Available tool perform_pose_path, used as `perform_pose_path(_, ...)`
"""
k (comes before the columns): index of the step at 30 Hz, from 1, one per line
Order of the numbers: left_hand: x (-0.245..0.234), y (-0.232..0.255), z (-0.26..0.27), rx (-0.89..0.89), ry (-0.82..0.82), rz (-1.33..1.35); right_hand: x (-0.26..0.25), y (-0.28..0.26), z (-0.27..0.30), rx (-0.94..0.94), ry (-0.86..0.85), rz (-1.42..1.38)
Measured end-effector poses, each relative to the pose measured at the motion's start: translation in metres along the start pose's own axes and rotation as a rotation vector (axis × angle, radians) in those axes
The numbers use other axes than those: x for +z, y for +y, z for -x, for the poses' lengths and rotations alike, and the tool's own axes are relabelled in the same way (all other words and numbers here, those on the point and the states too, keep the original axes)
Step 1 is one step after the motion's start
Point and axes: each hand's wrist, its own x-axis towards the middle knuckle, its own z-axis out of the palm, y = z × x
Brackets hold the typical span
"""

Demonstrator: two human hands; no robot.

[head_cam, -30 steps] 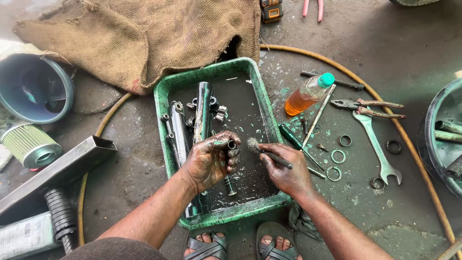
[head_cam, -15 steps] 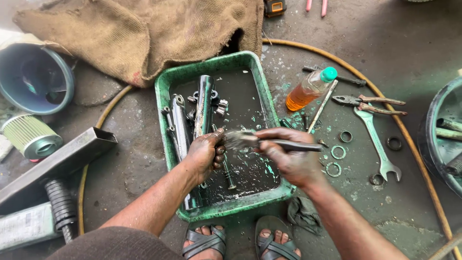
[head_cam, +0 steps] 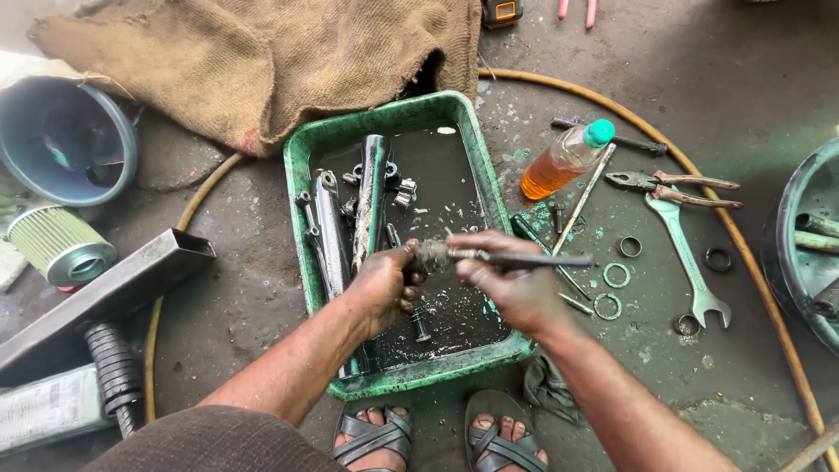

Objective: Cleaning and inspecting motorcycle front fork components and small internal parts using solvent and a brush.

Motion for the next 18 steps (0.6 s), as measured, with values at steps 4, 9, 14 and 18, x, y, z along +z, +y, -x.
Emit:
perform_pose_path(4,0.012,-0.003,0.007,-0.037,0.028,-0.058,0.009,0.024,0.002,-0.028,-0.045,0.038)
perform_pose_path(9,0.009,-0.012,0.003,-0.023,-0.059,-0.040,0.014,0.017,0.008,-0.033,0.014,0.040)
perform_pose_path(14,0.008,-0.007,0.003,-0.026,-0.043,-0.052,0.007,0.022,-0.002,-0.074,0.053,0.128)
perform_pose_path(18,0.010,-0.005,0.006,-0.030,-0.058,-0.014,0.013,0.006,0.002,-0.153,0.055,0.198)
